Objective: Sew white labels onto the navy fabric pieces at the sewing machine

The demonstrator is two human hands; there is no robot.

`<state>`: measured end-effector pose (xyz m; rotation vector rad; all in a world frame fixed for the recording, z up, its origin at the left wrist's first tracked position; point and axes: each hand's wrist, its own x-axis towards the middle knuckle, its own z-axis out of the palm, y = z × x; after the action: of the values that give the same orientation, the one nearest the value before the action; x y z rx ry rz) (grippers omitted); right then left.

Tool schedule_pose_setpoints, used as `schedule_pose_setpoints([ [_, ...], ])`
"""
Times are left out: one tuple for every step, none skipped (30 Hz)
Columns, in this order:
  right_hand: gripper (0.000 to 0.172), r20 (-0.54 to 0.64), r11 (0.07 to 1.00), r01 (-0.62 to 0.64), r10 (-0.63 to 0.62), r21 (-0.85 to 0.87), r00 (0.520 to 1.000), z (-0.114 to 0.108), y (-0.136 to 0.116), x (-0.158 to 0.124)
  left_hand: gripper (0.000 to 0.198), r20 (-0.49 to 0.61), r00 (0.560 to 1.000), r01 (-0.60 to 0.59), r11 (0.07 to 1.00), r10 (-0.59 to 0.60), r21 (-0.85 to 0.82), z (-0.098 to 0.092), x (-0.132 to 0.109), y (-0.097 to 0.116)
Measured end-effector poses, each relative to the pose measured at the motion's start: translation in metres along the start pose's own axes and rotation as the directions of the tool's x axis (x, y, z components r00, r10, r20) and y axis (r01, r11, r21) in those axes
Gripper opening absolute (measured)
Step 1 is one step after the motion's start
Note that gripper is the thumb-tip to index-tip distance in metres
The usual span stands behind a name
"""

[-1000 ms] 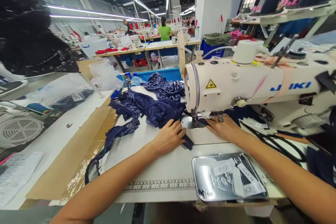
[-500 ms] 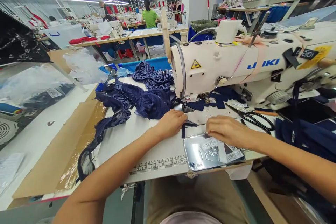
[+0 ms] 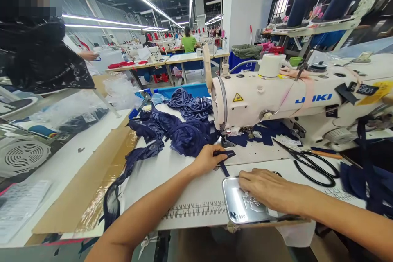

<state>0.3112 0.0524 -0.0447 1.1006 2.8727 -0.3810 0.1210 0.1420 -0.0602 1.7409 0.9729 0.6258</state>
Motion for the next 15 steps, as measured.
schedule_pose_setpoints([
  [0.018, 0.012, 1.0, -0.009, 0.009, 0.009, 1.0, -0.001, -0.002, 0.001, 0.02, -0.011, 1.0, 0.007, 0.999, -0.007, -0.041, 0.0, 0.0, 0.0],
  [0.018, 0.016, 0.999, -0.025, 0.024, 0.029, 1.0, -0.002, -0.004, 0.001, 0.022, -0.021, 0.999, 0.023, 0.996, -0.025, -0.085, -0.001, 0.0, 0.0],
  [0.018, 0.013, 0.997, -0.046, 0.045, 0.064, 0.999, -0.004, -0.006, 0.0, 0.026, -0.029, 0.998, 0.049, 0.99, -0.053, -0.131, -0.001, 0.0, 0.001],
  [0.018, 0.001, 0.991, -0.068, 0.069, 0.112, 0.998, -0.006, -0.008, 0.0, 0.029, -0.035, 0.996, 0.08, 0.981, -0.087, -0.178, -0.002, -0.001, 0.002],
  [0.017, -0.02, 0.982, -0.09, 0.094, 0.165, 0.995, -0.008, -0.008, -0.001, 0.032, -0.039, 0.992, 0.109, 0.969, -0.12, -0.221, -0.002, -0.001, 0.003],
  [0.017, -0.048, 0.971, -0.106, 0.119, 0.216, 0.992, -0.01, -0.008, -0.003, 0.035, -0.044, 0.988, 0.129, 0.958, -0.145, -0.257, -0.003, -0.002, 0.004],
  [0.017, -0.081, 0.96, -0.112, 0.137, 0.257, 0.987, -0.011, -0.007, -0.004, 0.037, -0.052, 0.986, 0.138, 0.948, -0.159, -0.286, -0.003, -0.003, 0.005],
  [0.018, -0.109, 0.954, -0.108, 0.144, 0.281, 0.984, -0.012, -0.006, -0.006, 0.038, -0.059, 0.985, 0.139, 0.941, -0.165, -0.308, -0.004, -0.004, 0.005],
  [0.019, -0.128, 0.953, -0.1, 0.141, 0.285, 0.982, -0.012, -0.005, -0.008, 0.039, -0.065, 0.983, 0.139, 0.935, -0.169, -0.328, -0.004, -0.005, 0.006],
  [0.02, -0.131, 0.958, -0.093, 0.133, 0.27, 0.982, -0.011, -0.004, -0.009, 0.039, -0.067, 0.983, 0.138, 0.929, -0.171, -0.343, -0.004, -0.006, 0.006],
  [0.022, -0.12, 0.967, -0.09, 0.121, 0.237, 0.985, -0.009, -0.005, -0.01, 0.04, -0.07, 0.983, 0.134, 0.926, -0.169, -0.354, -0.005, -0.007, 0.005],
  [0.024, -0.099, 0.977, -0.089, 0.109, 0.192, 0.989, -0.007, -0.005, -0.011, 0.04, -0.074, 0.984, 0.128, 0.924, -0.165, -0.362, -0.005, -0.008, 0.005],
  [0.026, -0.076, 0.986, -0.087, 0.099, 0.141, 0.992, -0.004, -0.007, -0.012, 0.04, -0.076, 0.984, 0.124, 0.922, -0.162, -0.367, -0.005, -0.008, 0.004],
  [0.028, -0.058, 0.992, -0.083, 0.088, 0.092, 0.994, -0.002, -0.009, -0.013, 0.04, -0.078, 0.984, 0.122, 0.921, -0.162, -0.37, -0.005, -0.008, 0.003],
  [0.03, -0.051, 0.996, -0.075, 0.078, 0.053, 0.996, 0.001, -0.012, -0.013, 0.04, -0.08, 0.984, 0.122, 0.921, -0.162, -0.371, -0.005, -0.008, 0.002],
])
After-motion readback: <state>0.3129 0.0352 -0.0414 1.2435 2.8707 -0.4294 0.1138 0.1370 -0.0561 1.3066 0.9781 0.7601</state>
